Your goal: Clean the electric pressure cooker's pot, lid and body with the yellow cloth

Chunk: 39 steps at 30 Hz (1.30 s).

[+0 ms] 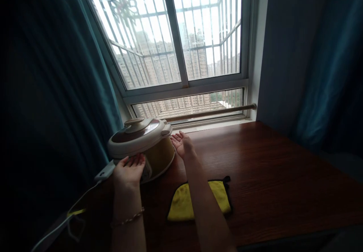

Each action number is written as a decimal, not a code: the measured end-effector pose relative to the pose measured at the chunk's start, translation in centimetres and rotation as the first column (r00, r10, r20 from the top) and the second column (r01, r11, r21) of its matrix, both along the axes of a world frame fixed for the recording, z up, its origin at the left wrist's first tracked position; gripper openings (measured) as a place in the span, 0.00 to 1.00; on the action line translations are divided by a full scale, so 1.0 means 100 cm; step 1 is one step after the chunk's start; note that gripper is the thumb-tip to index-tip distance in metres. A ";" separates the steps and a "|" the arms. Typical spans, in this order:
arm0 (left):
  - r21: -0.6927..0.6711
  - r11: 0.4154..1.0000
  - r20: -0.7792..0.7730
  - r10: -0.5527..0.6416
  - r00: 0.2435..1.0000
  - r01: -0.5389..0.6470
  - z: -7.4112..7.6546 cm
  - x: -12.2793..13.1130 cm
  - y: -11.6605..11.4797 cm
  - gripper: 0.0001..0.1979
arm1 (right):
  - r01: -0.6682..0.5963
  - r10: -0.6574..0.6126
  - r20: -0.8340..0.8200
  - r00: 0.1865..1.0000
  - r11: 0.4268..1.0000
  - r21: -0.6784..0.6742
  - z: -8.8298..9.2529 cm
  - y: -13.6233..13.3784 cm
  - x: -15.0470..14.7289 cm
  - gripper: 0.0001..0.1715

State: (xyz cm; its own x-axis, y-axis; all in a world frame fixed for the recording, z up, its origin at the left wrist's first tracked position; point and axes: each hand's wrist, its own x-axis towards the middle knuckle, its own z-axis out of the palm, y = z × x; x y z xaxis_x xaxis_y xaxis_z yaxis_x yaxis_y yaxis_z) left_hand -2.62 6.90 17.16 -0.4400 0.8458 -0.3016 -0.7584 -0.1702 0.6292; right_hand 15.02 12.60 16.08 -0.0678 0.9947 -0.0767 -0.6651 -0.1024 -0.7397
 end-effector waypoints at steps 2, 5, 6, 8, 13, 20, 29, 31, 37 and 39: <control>-0.013 1.000 0.020 0.001 1.000 -0.001 -0.005 0.002 -0.001 0.05 | -0.011 0.009 -0.129 0.992 1.000 -0.018 -0.004 0.009 -0.010 0.19; -0.035 0.999 0.039 0.014 0.999 -0.013 -0.012 0.003 0.000 0.04 | -0.034 0.031 -0.285 0.958 0.999 -0.006 -0.014 0.021 -0.020 0.26; -0.041 0.999 0.044 0.020 0.999 -0.018 -0.013 0.003 0.002 0.03 | -0.045 0.046 -0.329 0.943 0.999 0.009 -0.016 0.024 -0.022 0.28; -0.047 0.999 0.046 0.030 0.998 -0.028 -0.016 0.004 0.004 0.03 | -0.064 0.073 -0.399 0.914 0.997 0.037 -0.020 0.028 -0.025 0.30; -0.073 0.995 0.029 0.067 0.997 -0.064 -0.021 0.009 0.007 0.04 | -0.052 0.072 -0.488 0.870 0.997 0.054 -0.026 0.031 -0.025 0.27; -0.118 0.992 0.012 0.053 0.999 -0.051 -0.022 0.006 0.007 0.05 | 0.003 -0.004 -0.522 0.853 1.000 -0.004 -0.026 0.025 -0.030 0.20; -0.081 0.991 0.079 -0.101 0.992 0.107 -0.011 0.016 0.001 0.12 | 0.072 -0.132 -0.480 0.867 0.987 -0.141 -0.003 0.009 -0.029 0.21; -0.069 0.984 0.094 -0.156 0.983 0.163 -0.010 0.022 0.000 0.15 | 0.084 -0.138 -0.469 0.872 0.987 -0.135 0.005 0.003 -0.025 0.22; -0.009 0.935 0.106 -0.350 0.931 0.353 -0.004 0.041 -0.008 0.20 | 0.157 -0.168 -0.433 0.885 0.986 -0.060 0.023 -0.011 0.003 0.23; 0.001 0.900 0.136 -0.431 0.892 0.435 -0.002 0.049 -0.011 0.22 | 0.199 -0.204 -0.389 0.898 0.979 -0.053 0.025 -0.013 0.017 0.24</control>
State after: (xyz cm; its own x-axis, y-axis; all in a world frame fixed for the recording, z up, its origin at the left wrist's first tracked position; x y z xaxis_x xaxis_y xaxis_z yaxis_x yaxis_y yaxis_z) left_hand 2.32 5.78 16.98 0.0129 0.9337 -0.3579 -0.8280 0.2106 0.5196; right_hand 16.71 11.30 18.58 0.1073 0.9895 -0.0965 -0.9076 0.0579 -0.4159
